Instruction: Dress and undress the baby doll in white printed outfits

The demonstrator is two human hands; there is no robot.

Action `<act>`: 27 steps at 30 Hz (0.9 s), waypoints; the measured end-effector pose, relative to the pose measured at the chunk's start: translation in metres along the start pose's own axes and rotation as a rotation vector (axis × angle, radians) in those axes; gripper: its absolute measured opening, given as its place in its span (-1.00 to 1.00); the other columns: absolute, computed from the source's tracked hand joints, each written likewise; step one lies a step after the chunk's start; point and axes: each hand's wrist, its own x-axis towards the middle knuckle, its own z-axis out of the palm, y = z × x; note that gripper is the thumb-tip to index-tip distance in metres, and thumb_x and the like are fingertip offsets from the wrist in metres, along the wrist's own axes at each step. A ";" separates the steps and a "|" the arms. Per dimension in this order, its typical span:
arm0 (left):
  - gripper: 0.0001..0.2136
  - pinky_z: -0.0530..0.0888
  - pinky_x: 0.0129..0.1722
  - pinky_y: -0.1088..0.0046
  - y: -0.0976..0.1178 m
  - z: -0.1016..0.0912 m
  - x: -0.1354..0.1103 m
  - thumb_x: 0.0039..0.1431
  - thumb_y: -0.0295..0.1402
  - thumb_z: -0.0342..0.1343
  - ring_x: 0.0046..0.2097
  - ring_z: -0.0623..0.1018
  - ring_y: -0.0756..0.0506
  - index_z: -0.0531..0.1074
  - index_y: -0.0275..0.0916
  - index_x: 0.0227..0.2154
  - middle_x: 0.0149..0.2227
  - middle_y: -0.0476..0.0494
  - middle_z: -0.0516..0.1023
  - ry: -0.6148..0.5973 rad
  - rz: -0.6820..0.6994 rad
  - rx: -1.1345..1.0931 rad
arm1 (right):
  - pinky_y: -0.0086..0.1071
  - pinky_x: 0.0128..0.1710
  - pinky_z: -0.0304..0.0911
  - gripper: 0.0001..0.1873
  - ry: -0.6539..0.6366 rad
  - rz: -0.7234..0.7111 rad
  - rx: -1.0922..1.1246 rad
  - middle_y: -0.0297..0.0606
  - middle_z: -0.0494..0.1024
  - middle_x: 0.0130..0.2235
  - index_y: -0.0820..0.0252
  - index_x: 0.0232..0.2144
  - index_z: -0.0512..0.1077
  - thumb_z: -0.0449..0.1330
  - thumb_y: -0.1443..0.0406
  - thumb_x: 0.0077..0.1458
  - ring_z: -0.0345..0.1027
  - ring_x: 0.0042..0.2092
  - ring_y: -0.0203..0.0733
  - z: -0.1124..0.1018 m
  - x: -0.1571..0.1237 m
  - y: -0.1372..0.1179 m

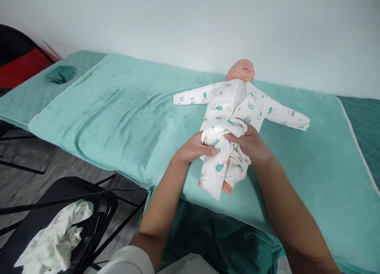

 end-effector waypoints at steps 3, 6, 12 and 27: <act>-0.50 0.53 -0.29 0.36 0.000 -0.006 -0.002 -0.29 -0.20 0.55 -0.28 0.62 -0.16 0.59 -0.29 -0.23 -0.29 -0.17 0.67 -0.023 -0.101 0.094 | -0.26 -0.11 0.43 -0.68 0.039 -0.047 -0.054 -0.34 0.62 -0.23 0.08 -0.25 0.56 0.50 0.16 -0.05 0.50 -0.14 -0.12 0.004 0.001 0.000; -0.51 0.56 -0.29 0.31 -0.003 -0.005 -0.002 -0.29 -0.15 0.54 -0.29 0.64 -0.21 0.58 -0.30 -0.29 -0.34 -0.18 0.66 0.035 -0.101 0.042 | -0.29 -0.15 0.41 -0.69 0.054 -0.040 -0.161 -0.32 0.61 -0.24 0.09 -0.26 0.54 0.47 0.12 -0.02 0.47 -0.17 -0.13 0.007 0.000 -0.003; -0.45 0.61 -0.05 0.14 -0.005 0.007 0.000 -0.24 0.04 0.47 -0.03 0.66 -0.38 0.58 -0.25 -0.24 -0.28 -0.21 0.69 0.186 -0.012 -0.176 | -0.33 -0.28 0.36 -0.66 -0.287 0.084 -0.356 -0.32 0.60 -0.29 0.16 -0.25 0.58 0.46 0.09 -0.01 0.46 -0.25 -0.14 0.003 -0.002 -0.021; -0.38 0.56 -0.12 0.31 -0.004 0.001 0.000 -0.26 -0.10 0.53 -0.13 0.67 -0.25 0.60 -0.29 -0.09 -0.17 -0.23 0.70 0.000 0.022 -0.048 | -0.23 -0.17 0.46 -0.69 -0.016 0.068 0.020 -0.30 0.64 -0.27 0.13 -0.25 0.59 0.49 0.18 -0.06 0.54 -0.16 -0.07 0.002 -0.004 0.000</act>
